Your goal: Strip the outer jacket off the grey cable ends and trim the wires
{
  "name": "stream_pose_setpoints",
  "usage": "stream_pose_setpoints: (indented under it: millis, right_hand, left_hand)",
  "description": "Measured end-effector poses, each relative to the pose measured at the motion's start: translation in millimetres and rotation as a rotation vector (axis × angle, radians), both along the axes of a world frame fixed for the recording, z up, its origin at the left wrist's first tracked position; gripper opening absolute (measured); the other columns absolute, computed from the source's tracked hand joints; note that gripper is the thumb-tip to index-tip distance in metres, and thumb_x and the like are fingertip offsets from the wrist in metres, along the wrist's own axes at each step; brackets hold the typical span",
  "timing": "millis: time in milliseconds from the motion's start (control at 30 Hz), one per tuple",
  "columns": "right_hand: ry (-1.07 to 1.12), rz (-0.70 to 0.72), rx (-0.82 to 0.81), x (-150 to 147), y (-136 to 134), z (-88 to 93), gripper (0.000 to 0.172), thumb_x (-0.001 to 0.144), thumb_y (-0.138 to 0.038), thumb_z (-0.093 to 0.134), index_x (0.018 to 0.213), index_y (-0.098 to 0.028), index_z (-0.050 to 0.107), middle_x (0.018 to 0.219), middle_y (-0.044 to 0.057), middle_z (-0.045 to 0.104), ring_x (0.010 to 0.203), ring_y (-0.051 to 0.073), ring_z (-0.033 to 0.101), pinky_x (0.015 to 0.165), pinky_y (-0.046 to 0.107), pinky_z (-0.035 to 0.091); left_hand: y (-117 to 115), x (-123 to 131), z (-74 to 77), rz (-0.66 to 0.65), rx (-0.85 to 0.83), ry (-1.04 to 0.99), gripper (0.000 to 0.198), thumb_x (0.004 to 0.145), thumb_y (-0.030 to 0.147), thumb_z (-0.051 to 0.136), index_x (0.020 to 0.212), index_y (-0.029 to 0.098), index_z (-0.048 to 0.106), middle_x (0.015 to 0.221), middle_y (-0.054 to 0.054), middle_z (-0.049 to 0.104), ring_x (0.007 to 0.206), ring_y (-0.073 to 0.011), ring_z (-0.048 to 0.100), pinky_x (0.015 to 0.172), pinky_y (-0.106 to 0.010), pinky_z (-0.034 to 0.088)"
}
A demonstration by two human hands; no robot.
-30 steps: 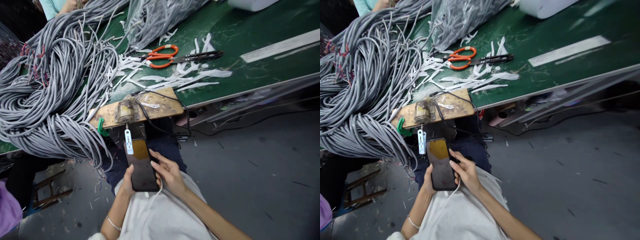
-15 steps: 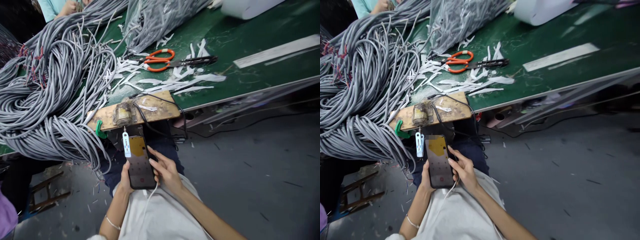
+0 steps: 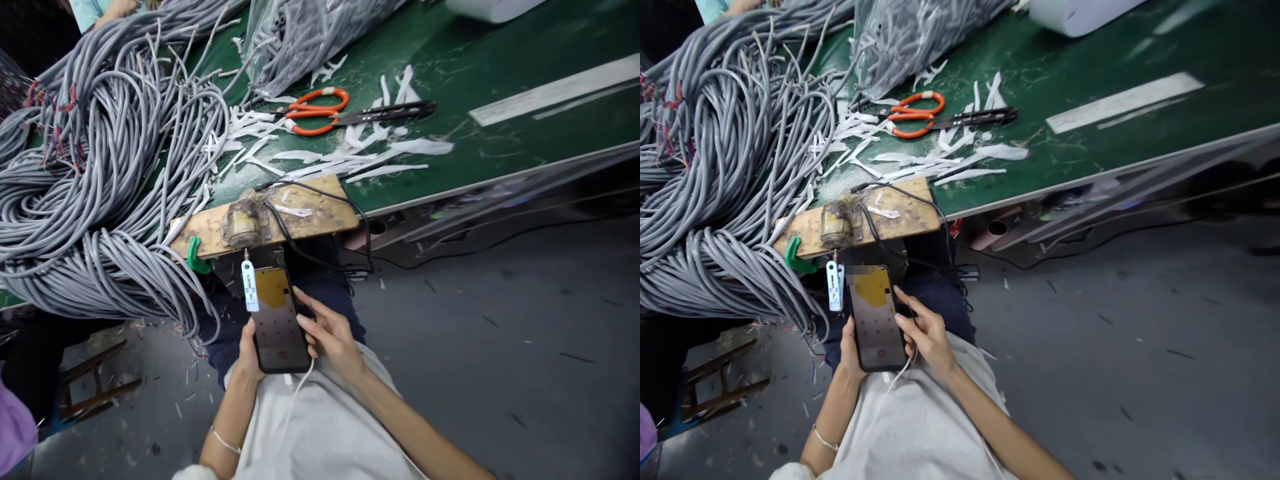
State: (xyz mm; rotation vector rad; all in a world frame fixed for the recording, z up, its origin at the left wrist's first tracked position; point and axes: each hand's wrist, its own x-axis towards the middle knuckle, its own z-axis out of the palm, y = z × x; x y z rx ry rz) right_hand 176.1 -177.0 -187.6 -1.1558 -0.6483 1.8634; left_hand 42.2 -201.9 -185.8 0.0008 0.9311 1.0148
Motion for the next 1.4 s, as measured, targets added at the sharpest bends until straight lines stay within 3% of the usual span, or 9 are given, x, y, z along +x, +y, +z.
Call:
stream_pose_setpoints:
  millis: [133, 233, 367, 633, 733, 1133, 1400]
  right_hand:
    - [0.018, -0.001, -0.004, 0.1, 0.1, -1.9, 0.065, 0.068, -0.042, 0.065, 0.127, -0.019, 0.048, 0.054, -0.007, 0.044, 0.037, 0.003, 0.032, 0.027, 0.014, 0.037]
    - [0.026, -0.013, 0.005, 0.2, 0.1, -2.6, 0.06, 0.068, -0.042, 0.066, 0.123, -0.024, 0.052, 0.081, 0.0, 0.056, 0.038, 0.001, 0.035, 0.027, 0.015, 0.037]
    - [0.003, -0.016, 0.046, 0.5, -0.3, -3.0, 0.054, 0.069, -0.041, 0.065, 0.12, -0.028, 0.054, 0.105, 0.004, 0.054, 0.039, -0.001, 0.038, 0.027, 0.015, 0.037]
    - [-0.12, -0.026, 0.214, -0.1, -4.7, -4.9, 0.037, 0.075, -0.037, 0.06, 0.109, -0.022, 0.063, 0.115, 0.009, 0.05, 0.041, 0.0, 0.043, 0.03, 0.016, 0.039]
    - [-0.117, -0.037, 0.21, -1.7, -4.1, -6.5, 0.036, 0.075, -0.038, 0.06, 0.107, -0.022, 0.064, 0.116, 0.009, 0.05, 0.041, 0.0, 0.043, 0.029, 0.017, 0.04]
    - [-0.085, -0.043, 0.185, -3.1, -3.5, -8.3, 0.038, 0.074, -0.038, 0.061, 0.109, -0.022, 0.063, 0.117, 0.008, 0.049, 0.04, -0.001, 0.041, 0.029, 0.017, 0.04]
    - [-0.084, -0.048, 0.173, -3.9, -1.9, -3.6, 0.037, 0.071, -0.037, 0.062, 0.106, -0.023, 0.064, 0.113, 0.007, 0.05, 0.043, 0.001, 0.04, 0.029, 0.017, 0.041]
  left_hand:
    - [-1.8, -0.1, -1.0, 0.02, 0.009, 0.0, 0.056, 0.061, 0.052, 0.064, 0.095, 0.007, 0.065, 0.093, -0.016, 0.069, 0.108, -0.0357, 0.052, 0.096, -0.046, 0.035]
    - [-2.1, -0.8, 0.0, 0.036, 0.035, -0.015, 0.053, 0.062, 0.05, 0.064, 0.095, 0.009, 0.065, 0.098, -0.015, 0.068, 0.112, -0.0351, 0.05, 0.097, -0.045, 0.034]
    - [-0.2, -1.3, 1.0, 0.051, 0.054, -0.015, 0.056, 0.059, 0.051, 0.067, 0.095, 0.009, 0.065, 0.097, -0.015, 0.068, 0.112, -0.0349, 0.049, 0.097, -0.045, 0.034]
    - [1.9, 0.1, 2.9, 0.039, 0.006, -0.001, 0.056, 0.059, 0.053, 0.065, 0.094, 0.008, 0.065, 0.095, -0.017, 0.068, 0.11, -0.036, 0.051, 0.096, -0.047, 0.036]
    - [1.7, -0.2, 3.2, -0.016, 0.009, -0.022, 0.055, 0.061, 0.052, 0.063, 0.092, 0.007, 0.065, 0.094, -0.018, 0.068, 0.108, -0.0369, 0.052, 0.095, -0.048, 0.036]
    - [5.0, -1.3, 8.1, -0.032, 0.023, -0.019, 0.057, 0.057, 0.054, 0.066, 0.089, 0.007, 0.066, 0.095, -0.017, 0.068, 0.107, -0.0365, 0.053, 0.093, -0.045, 0.039]
    - [2.6, -1.1, 5.0, 0.025, -0.005, 0.043, 0.057, 0.055, 0.054, 0.068, 0.088, 0.006, 0.067, 0.087, -0.017, 0.069, 0.104, -0.0365, 0.055, 0.092, -0.045, 0.04]
